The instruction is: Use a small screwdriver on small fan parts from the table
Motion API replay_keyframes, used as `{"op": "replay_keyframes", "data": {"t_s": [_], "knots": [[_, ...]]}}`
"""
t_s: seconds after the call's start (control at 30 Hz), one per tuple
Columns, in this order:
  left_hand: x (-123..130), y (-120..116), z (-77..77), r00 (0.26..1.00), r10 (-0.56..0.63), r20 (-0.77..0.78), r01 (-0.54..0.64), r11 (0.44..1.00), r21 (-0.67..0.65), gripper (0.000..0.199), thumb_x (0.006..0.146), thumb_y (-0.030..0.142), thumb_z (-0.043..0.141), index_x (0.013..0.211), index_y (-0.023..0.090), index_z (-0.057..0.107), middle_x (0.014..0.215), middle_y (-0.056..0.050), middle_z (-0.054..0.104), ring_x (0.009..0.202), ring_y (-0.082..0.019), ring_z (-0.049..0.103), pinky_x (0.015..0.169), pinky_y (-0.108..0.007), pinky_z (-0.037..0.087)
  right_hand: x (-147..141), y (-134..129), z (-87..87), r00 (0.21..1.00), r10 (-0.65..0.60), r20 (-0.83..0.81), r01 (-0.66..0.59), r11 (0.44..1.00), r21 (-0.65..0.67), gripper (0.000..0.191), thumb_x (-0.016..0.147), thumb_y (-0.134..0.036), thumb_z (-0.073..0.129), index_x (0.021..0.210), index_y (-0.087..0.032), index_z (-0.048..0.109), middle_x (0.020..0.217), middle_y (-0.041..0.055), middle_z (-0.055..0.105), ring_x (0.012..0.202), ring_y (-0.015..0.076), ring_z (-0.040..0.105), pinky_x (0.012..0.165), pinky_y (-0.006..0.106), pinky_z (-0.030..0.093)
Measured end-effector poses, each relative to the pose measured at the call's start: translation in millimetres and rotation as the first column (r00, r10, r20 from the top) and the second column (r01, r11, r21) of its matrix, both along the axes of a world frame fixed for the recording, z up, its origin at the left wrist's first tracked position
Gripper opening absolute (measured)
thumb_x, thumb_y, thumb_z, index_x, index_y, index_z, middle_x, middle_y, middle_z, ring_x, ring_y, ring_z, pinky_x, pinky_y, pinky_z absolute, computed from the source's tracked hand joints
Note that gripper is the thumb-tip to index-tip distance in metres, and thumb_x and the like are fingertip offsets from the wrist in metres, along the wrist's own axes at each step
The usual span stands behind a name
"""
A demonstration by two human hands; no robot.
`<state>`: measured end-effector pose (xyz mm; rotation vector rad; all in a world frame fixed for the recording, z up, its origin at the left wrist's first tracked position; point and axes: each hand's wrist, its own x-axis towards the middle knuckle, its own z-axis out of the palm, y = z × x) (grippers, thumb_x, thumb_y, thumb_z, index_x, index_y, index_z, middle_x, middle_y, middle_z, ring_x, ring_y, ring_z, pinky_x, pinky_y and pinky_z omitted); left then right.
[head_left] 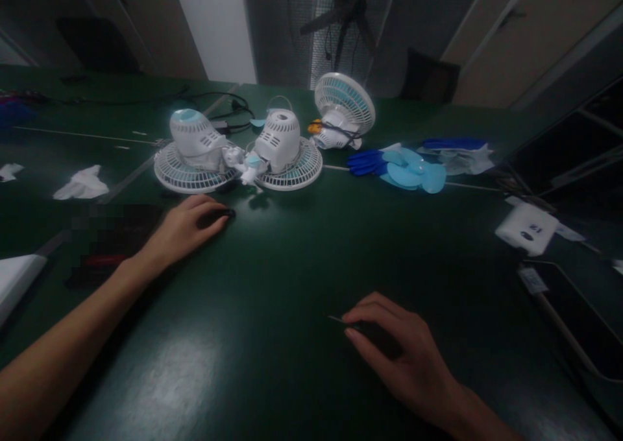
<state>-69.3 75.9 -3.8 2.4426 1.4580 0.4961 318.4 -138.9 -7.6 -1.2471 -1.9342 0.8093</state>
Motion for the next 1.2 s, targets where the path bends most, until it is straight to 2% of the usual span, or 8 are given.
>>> {"op": "replay_keyframes", "data": {"t_s": [0.2, 0.3, 0.43, 0.57, 0.67, 0.83, 1.0, 1.2], "knots": [[-9, 2, 5.7, 0.989, 0.150, -0.016, -0.149, 0.988, 0.042, 0.042, 0.107, 0.043, 0.044, 0.114, 0.011, 0.070, 0.121, -0.010, 0.066, 0.106, -0.023, 0.062, 0.094, -0.033, 0.048, 1, 0, -0.2, 1.000, 0.000, 0.002, 0.000, 1.000, 0.000, 0.014, 0.103, -0.021, 0.061, 0.114, -0.024, 0.067, 0.099, 0.0042, 0.071, 0.084, 0.0172, 0.071, 0.071, 0.029, 0.056], [-10, 2, 6.8, 0.974, 0.227, -0.005, -0.226, 0.972, 0.060, 0.044, 0.104, 0.050, 0.053, 0.116, 0.011, 0.068, 0.114, -0.007, 0.068, 0.097, -0.020, 0.062, 0.086, -0.029, 0.049, 1, -1, -0.6, 1.000, 0.000, -0.002, 0.000, 1.000, -0.003, 0.014, 0.103, -0.022, 0.061, 0.115, -0.024, 0.067, 0.100, 0.0043, 0.071, 0.085, 0.0175, 0.071, 0.072, 0.029, 0.057], [-10, 1, 8.6, 0.979, 0.201, -0.021, -0.200, 0.979, 0.036, 0.052, 0.101, 0.060, 0.055, 0.118, 0.013, 0.071, 0.119, -0.005, 0.068, 0.096, -0.021, 0.062, 0.086, -0.029, 0.050, 2, -1, -1.8, 1.000, 0.002, 0.002, -0.002, 1.000, -0.025, 0.014, 0.103, -0.021, 0.061, 0.115, -0.025, 0.067, 0.101, 0.0038, 0.071, 0.086, 0.0170, 0.072, 0.073, 0.029, 0.057], [-11, 0, 7.7, 0.983, 0.181, -0.032, -0.179, 0.983, 0.049, 0.051, 0.104, 0.058, 0.050, 0.114, 0.014, 0.073, 0.124, -0.005, 0.068, 0.102, -0.022, 0.063, 0.092, -0.032, 0.050, 3, -1, -3.1, 1.000, -0.007, 0.008, 0.007, 0.999, -0.031, 0.015, 0.102, -0.020, 0.063, 0.116, -0.025, 0.067, 0.102, 0.0038, 0.070, 0.087, 0.0172, 0.071, 0.074, 0.029, 0.057], [-12, 0, 5.1, 0.979, 0.204, -0.001, -0.203, 0.978, 0.041, 0.045, 0.102, 0.052, 0.056, 0.116, 0.013, 0.073, 0.121, -0.006, 0.069, 0.098, -0.021, 0.065, 0.089, -0.031, 0.051, 3, -1, -3.6, 1.000, -0.009, 0.002, 0.010, 1.000, -0.029, 0.015, 0.102, -0.020, 0.063, 0.115, -0.025, 0.067, 0.102, 0.0040, 0.070, 0.088, 0.0178, 0.071, 0.074, 0.030, 0.057], [-5, -3, 2.2, 0.953, 0.252, 0.168, -0.260, 0.965, 0.029, 0.039, 0.099, 0.049, 0.063, 0.117, 0.015, 0.072, 0.117, -0.004, 0.073, 0.098, -0.021, 0.066, 0.089, -0.030, 0.050, 2, -2, -2.8, 1.000, -0.012, 0.003, 0.012, 1.000, -0.018, 0.014, 0.102, -0.020, 0.062, 0.113, -0.024, 0.068, 0.100, 0.0040, 0.071, 0.086, 0.0176, 0.071, 0.073, 0.029, 0.057], [4, -6, -2.1, 0.948, 0.283, 0.143, -0.283, 0.959, -0.018, 0.039, 0.094, 0.052, 0.067, 0.114, 0.020, 0.076, 0.109, -0.004, 0.078, 0.082, -0.020, 0.066, 0.077, -0.030, 0.049, 2, -3, -3.8, 1.000, -0.018, 0.022, 0.018, 1.000, -0.022, 0.015, 0.103, -0.020, 0.061, 0.115, -0.025, 0.067, 0.102, 0.0033, 0.071, 0.088, 0.0176, 0.071, 0.075, 0.030, 0.056], [3, -7, -6.6, 0.930, 0.325, 0.174, -0.334, 0.942, 0.027, 0.042, 0.091, 0.057, 0.067, 0.110, 0.021, 0.078, 0.105, -0.005, 0.079, 0.085, -0.022, 0.069, 0.078, -0.029, 0.050, 2, -3, -4.4, 1.000, -0.021, 0.015, 0.022, 0.999, -0.040, 0.014, 0.102, -0.020, 0.063, 0.114, -0.025, 0.067, 0.100, 0.0031, 0.070, 0.087, 0.0168, 0.070, 0.074, 0.030, 0.054]]}}
